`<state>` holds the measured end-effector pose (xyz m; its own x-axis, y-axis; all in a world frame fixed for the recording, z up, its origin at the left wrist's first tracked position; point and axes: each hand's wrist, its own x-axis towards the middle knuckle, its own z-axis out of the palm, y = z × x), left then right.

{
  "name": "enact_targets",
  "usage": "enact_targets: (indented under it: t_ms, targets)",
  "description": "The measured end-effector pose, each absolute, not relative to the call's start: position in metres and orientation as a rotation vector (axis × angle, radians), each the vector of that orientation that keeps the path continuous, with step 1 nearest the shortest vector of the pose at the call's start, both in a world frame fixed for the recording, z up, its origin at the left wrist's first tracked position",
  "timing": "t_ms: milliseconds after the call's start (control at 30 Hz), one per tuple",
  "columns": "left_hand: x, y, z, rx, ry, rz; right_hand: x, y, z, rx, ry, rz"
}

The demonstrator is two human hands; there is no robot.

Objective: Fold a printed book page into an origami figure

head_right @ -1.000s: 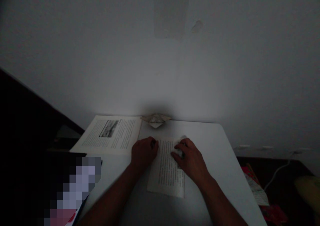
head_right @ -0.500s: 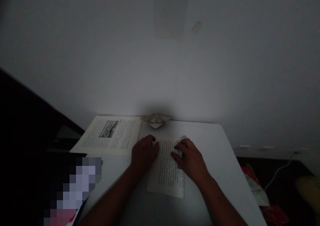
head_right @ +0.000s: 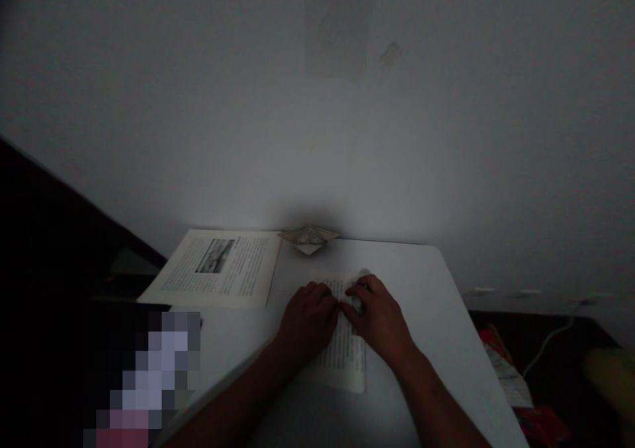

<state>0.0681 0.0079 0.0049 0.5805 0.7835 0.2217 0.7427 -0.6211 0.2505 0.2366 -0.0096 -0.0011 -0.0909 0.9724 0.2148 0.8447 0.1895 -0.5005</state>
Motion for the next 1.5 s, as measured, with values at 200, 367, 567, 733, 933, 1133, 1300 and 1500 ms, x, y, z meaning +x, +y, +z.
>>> enact_targets:
  t_ms: [200, 367, 567, 733, 933, 1133, 1300, 1500]
  targets:
    - [0.067, 0.009, 0.007, 2.621, 1.291, 0.472, 0.237, -0.009, 0.002, -1.663, -2.003, 0.347]
    - [0.067, 0.009, 0.008, 2.591, 1.299, 0.482, 0.238, -0.006, 0.010, -1.660, -2.098, 0.376]
    - [0.067, 0.011, 0.008, 2.572, 1.298, 0.465, 0.251, -0.004, 0.014, -1.629, -2.208, 0.365]
    - [0.068, 0.010, 0.010, 2.543, 1.318, 0.444, 0.260, -0.010, 0.014, -1.600, -2.197, 0.368]
    - [0.067, 0.010, 0.008, 2.539, 1.311, 0.493, 0.270, -0.018, 0.012, -1.594, -2.191, 0.394]
    - [0.067, 0.010, 0.010, 2.527, 1.306, 0.479, 0.276, -0.022, 0.012, -1.588, -2.182, 0.395]
    - [0.067, 0.010, 0.010, 2.520, 1.301, 0.471, 0.278, -0.021, 0.012, -1.563, -2.186, 0.385]
    - [0.066, 0.011, 0.009, 2.526, 1.298, 0.499, 0.279, -0.022, 0.005, -1.459, -2.208, 0.426]
